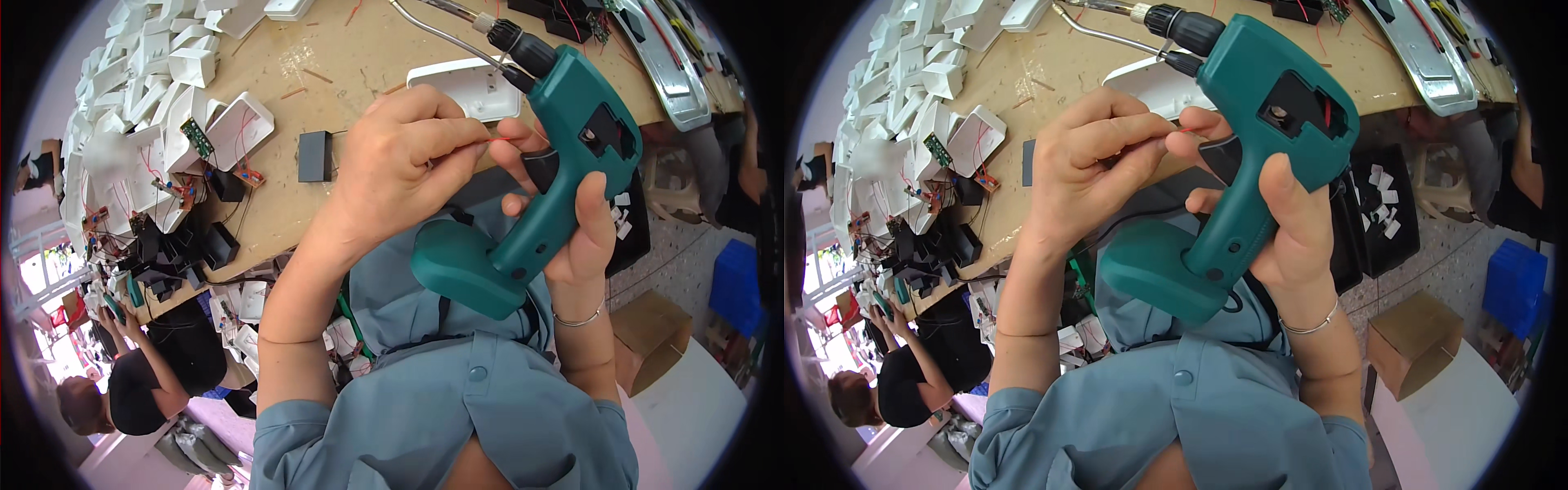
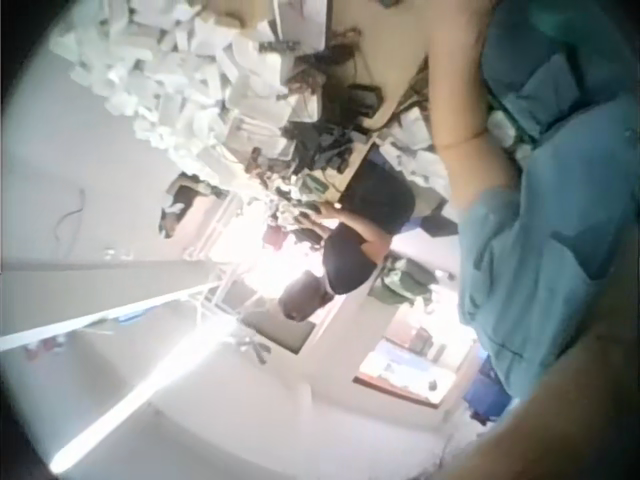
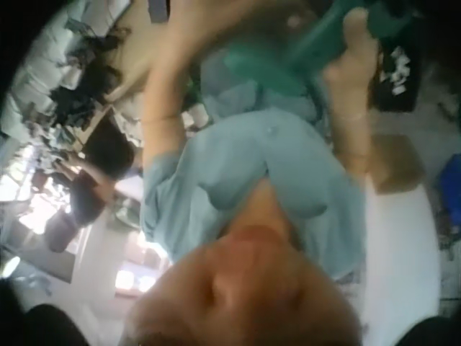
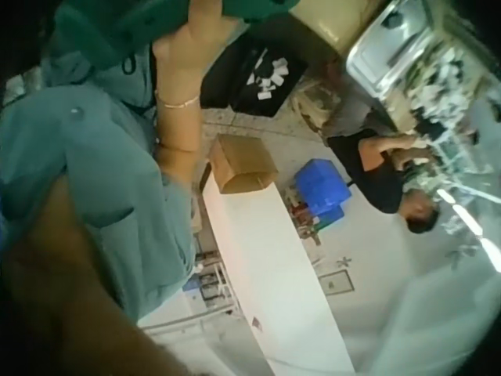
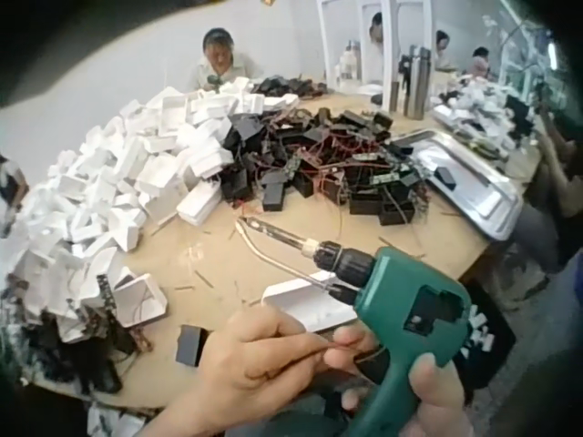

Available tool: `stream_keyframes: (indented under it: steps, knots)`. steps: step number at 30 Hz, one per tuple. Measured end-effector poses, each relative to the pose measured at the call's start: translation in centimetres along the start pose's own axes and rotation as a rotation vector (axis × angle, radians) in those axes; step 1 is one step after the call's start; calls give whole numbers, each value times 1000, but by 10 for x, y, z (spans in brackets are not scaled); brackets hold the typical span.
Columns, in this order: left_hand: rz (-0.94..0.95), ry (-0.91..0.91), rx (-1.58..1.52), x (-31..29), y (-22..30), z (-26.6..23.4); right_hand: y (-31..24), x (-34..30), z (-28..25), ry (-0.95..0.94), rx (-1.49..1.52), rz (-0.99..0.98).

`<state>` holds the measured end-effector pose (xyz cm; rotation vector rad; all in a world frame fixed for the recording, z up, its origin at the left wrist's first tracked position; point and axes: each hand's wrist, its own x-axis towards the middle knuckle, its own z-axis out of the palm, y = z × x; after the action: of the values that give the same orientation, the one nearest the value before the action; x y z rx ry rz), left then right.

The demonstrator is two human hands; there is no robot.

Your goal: The recorder is using a soldering iron to connect wires to electronic modules and housing them in plastic cases.

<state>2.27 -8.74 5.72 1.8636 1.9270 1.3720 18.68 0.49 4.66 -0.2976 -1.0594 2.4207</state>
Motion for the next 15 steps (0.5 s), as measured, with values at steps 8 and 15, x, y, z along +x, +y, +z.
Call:
stream_keyframes:
  steps: [8, 15]
  knots:
    - [-38, 147, -93, -2, -5, 8, 2, -1, -3, 79, -1, 32]
    - [-51, -19, -7, -4, -1, 4, 4, -1, -6, 96, 36, 49]
